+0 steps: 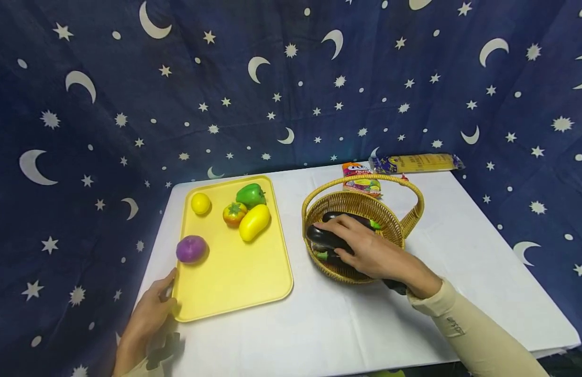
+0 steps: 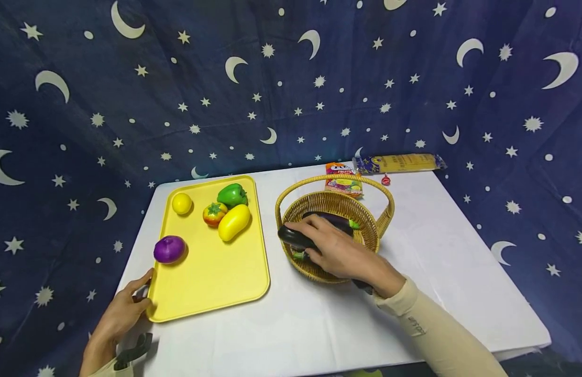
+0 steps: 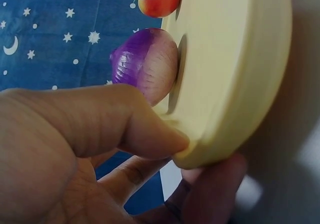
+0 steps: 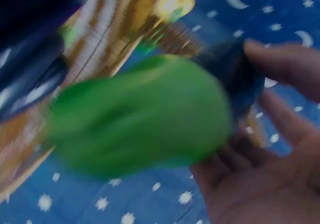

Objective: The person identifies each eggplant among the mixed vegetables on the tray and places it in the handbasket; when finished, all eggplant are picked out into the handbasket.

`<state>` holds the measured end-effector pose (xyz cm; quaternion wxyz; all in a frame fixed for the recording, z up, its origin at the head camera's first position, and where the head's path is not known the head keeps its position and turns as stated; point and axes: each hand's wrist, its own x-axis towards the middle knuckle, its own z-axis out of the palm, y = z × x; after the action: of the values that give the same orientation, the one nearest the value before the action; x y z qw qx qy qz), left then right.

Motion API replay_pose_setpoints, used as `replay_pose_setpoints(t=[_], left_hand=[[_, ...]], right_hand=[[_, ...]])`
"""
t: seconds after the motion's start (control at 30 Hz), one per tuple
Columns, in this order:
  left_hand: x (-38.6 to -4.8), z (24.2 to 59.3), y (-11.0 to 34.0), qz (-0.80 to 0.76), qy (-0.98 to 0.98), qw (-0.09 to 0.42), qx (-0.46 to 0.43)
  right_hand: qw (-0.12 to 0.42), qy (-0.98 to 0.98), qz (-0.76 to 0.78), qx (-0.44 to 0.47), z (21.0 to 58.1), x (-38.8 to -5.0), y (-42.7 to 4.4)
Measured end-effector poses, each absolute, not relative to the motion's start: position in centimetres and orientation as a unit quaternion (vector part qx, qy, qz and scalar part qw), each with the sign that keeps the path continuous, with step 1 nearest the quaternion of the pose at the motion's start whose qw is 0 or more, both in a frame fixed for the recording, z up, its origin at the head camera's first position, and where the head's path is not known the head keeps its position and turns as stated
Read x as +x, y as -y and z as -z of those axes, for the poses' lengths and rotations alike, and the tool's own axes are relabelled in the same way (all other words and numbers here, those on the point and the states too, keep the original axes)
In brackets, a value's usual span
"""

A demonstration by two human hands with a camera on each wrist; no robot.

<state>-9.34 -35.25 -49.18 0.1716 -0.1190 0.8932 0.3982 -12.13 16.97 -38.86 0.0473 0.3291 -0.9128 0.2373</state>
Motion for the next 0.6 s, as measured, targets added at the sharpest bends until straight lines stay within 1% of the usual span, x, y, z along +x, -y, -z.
replay_pose_setpoints(t=[0.2,0.47,0.6], left_hand=[[-9.3,48.9,35.3,-0.386,-0.898,0.175,-0.121],[-9.5,48.9,35.6,-0.382,-0.899,0.178,-0.12],[-9.5,49.3,35.5,-0.394,-0.894,0.179,-0.12]], right_hand=[[0.02,0.92,-0.196,0.338,39.0,-16.2,-19.2],[-0.023,0.927,-0.143,0.345,39.8,-21.2,-18.8],[-0.049,0.935,-0.101,0.335,40.2,-22.8,-18.5]])
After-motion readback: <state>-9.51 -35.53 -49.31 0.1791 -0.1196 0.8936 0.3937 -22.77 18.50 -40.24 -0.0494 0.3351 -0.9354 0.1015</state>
